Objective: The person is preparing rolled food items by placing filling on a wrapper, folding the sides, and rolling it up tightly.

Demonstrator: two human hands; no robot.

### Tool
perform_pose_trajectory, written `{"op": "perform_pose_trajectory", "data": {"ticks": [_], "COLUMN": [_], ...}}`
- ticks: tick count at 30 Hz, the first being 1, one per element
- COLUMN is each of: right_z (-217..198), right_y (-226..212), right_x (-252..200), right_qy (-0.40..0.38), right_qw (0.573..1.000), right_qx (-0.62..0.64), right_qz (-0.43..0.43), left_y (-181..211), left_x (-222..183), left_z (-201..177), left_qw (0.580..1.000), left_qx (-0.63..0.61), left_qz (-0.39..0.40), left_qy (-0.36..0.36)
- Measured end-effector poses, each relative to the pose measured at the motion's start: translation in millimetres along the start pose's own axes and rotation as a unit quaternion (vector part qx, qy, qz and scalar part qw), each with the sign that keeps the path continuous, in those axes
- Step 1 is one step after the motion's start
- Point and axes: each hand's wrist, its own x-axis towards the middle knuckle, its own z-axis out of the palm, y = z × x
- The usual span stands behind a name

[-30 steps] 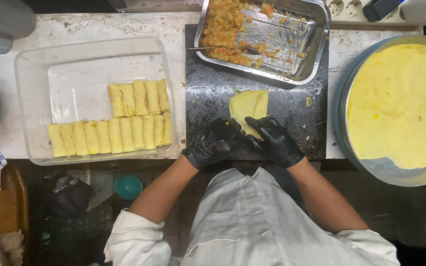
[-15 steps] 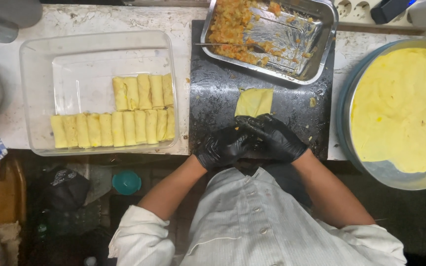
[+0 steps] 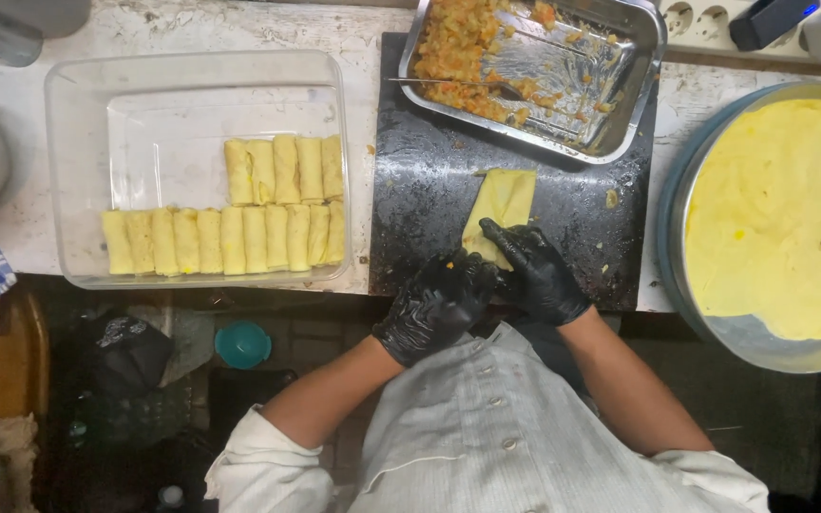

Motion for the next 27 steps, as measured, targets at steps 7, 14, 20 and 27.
{"op": "perform_pose_trajectory", "data": {"ticks": [7, 14, 20, 27], "right_z": [6, 6, 12, 3], "right_y": [2, 2, 7, -1], "right_x": [-7, -8, -12, -9], "right_qy": [0.040, 0.042, 0.050, 0.056], "right_qw": [0.998, 0.997, 0.997, 0.986], "right_qx": [0.031, 0.033, 0.032, 0.132], "right_qz": [0.036, 0.058, 0.051, 0.086], "left_y": [-28, -100, -94, -76], "left_x": [4, -41, -42, -27], "left_z": [-1, 36, 53, 35], "left_qw": [0.991, 0.998, 0.977, 0.937], "left_qx": [0.095, -0.007, 0.170, 0.291], "left_qz": [0.035, -0.013, 0.106, 0.165], "left_qy": [0.084, -0.064, -0.076, -0.103]}}
